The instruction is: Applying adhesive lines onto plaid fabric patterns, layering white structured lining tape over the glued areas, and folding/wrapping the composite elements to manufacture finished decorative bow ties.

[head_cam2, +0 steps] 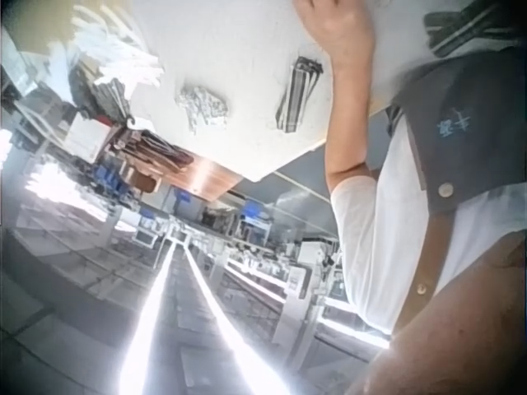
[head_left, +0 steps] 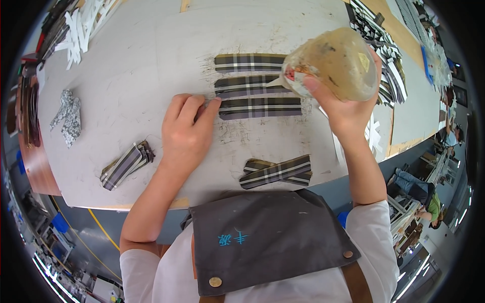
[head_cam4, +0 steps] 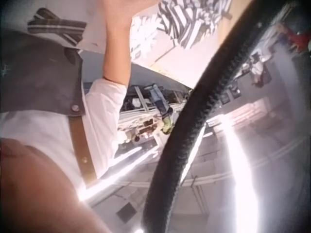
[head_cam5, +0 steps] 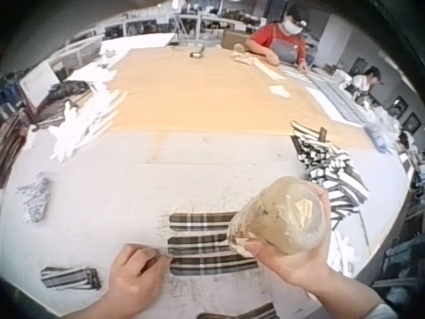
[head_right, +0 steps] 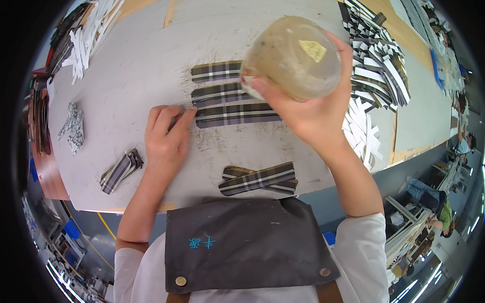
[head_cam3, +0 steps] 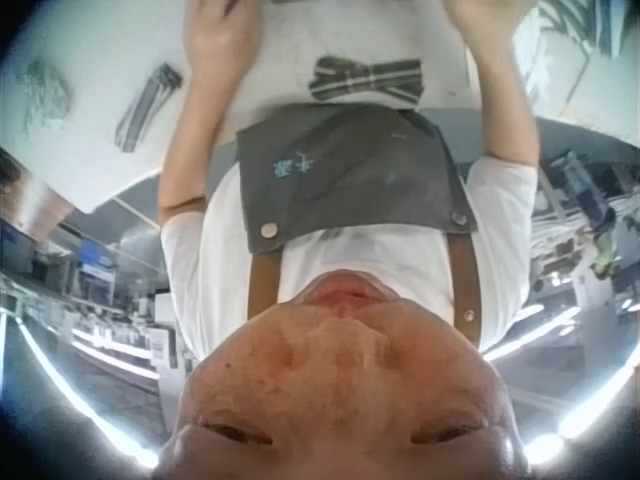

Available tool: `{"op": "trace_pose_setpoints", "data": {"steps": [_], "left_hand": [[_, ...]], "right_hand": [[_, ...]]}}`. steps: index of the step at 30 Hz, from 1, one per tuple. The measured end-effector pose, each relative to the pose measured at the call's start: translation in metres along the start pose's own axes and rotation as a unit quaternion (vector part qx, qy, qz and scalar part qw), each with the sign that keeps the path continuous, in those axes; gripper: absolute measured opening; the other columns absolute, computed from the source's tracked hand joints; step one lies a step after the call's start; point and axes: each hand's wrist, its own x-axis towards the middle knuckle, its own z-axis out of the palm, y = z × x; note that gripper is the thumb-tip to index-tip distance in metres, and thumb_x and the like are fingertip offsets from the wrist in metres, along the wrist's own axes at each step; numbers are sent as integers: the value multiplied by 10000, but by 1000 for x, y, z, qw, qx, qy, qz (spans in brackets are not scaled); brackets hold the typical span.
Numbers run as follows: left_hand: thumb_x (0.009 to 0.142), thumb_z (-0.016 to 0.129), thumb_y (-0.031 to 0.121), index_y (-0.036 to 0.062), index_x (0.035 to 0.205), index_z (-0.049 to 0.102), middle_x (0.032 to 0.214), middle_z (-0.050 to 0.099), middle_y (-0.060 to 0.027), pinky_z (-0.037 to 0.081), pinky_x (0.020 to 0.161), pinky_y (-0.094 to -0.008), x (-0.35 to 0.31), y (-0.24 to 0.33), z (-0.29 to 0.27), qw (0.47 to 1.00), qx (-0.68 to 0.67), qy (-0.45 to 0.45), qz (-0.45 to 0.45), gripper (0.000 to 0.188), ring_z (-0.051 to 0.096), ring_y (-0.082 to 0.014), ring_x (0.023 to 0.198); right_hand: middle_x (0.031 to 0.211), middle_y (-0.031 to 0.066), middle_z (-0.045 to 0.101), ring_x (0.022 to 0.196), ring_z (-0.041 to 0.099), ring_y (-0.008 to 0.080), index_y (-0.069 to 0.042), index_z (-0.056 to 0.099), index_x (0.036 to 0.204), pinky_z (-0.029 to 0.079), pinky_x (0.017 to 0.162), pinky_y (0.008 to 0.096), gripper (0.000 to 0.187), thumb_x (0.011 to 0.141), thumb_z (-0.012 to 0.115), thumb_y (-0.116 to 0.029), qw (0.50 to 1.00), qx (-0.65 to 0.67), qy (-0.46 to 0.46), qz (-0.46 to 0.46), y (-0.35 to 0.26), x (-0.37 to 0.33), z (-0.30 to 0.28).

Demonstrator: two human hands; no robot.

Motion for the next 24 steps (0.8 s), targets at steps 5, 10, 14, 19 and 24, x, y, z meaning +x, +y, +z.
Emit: {"op": "trace_pose_setpoints", "data": {"steps": [5, 10, 14, 19, 24], "left_hand": [[591, 625, -106, -1, 910, 696, 874, 547, -95, 478, 623, -333, 3, 1, -1, 1000, 9, -6, 4, 343, 545, -248, 784], [613, 629, -115, 7, 948, 692, 880, 548, -99, 478, 631, -337, 3, -1, -7, 998, -43, -22, -36, 362, 536, -250, 768], [629, 634, -113, 12, 959, 693, 870, 549, -94, 471, 628, -334, 20, -7, -2, 994, -63, -7, -89, 357, 533, -244, 759], [633, 649, -101, 10, 938, 695, 838, 542, -73, 464, 617, -330, 31, -17, 16, 999, -20, 6, -30, 328, 520, -227, 731], [619, 644, -74, 8, 915, 697, 834, 542, -71, 473, 609, -328, 31, -17, 17, 999, -2, 19, -26, 312, 515, -222, 721]], "right_hand": [[1160, 141, 554, 1053, 609, 207, 2, 342, 1263, 530, 879, 325, 775, 686, 852, -78, 999, -23, 24, 2, 10, -6, -28], [1142, 131, 581, 990, 630, 198, 33, 455, 1234, 528, 867, 333, 592, 785, 773, -184, 995, 14, 72, 70, 20, 2, -69], [1051, 124, 628, 951, 639, 187, 32, 510, 1195, 522, 877, 358, 418, 832, 679, -91, 908, 350, 200, 117, 8, 24, -56], [1123, 134, 592, 1045, 591, 181, 31, 419, 1291, 464, 939, 325, 571, 829, 718, -122, 995, 89, 16, 35, 6, 29, -2], [1103, 122, 601, 1007, 602, 166, 33, 425, 1251, 486, 884, 298, 624, 760, 788, -98, 998, 56, -9, 13, 8, 38, 41]]}}
